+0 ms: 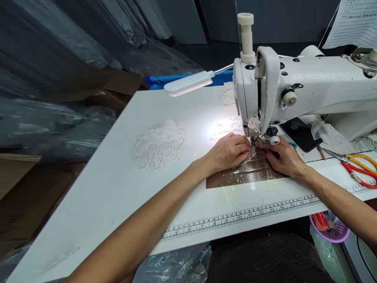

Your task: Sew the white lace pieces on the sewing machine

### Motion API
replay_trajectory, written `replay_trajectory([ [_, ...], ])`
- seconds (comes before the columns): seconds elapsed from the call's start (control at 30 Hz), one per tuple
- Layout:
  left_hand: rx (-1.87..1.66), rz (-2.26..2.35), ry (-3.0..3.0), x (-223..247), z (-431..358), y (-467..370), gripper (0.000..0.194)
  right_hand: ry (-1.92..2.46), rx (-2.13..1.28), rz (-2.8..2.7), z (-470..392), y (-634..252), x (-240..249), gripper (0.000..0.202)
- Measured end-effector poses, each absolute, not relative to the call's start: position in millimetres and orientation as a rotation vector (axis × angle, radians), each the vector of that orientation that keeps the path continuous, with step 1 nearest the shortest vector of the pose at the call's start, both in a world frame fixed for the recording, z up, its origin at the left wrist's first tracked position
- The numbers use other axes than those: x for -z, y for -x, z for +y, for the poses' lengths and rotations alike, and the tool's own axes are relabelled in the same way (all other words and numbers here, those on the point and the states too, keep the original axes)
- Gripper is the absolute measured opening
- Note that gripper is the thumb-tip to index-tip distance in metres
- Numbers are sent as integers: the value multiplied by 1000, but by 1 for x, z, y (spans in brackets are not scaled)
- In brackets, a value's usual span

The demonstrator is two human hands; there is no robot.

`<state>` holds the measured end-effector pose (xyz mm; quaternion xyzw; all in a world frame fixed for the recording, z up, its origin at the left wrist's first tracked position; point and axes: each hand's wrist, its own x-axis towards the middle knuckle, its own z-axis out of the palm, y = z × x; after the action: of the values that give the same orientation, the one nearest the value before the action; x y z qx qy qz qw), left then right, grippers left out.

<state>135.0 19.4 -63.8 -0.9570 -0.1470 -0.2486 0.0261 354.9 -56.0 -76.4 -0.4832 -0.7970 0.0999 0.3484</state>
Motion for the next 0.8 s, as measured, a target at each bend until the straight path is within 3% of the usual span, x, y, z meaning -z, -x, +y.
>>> replay_trajectory([
  [0.33, 690, -490, 2959, 66, 17, -133, 33, 1284, -370, -2346, -50, -352, 81, 40],
  [0.8, 719, -482, 3004, 65, 9, -130, 28, 1303, -441, -2224, -54, -351, 74, 36],
])
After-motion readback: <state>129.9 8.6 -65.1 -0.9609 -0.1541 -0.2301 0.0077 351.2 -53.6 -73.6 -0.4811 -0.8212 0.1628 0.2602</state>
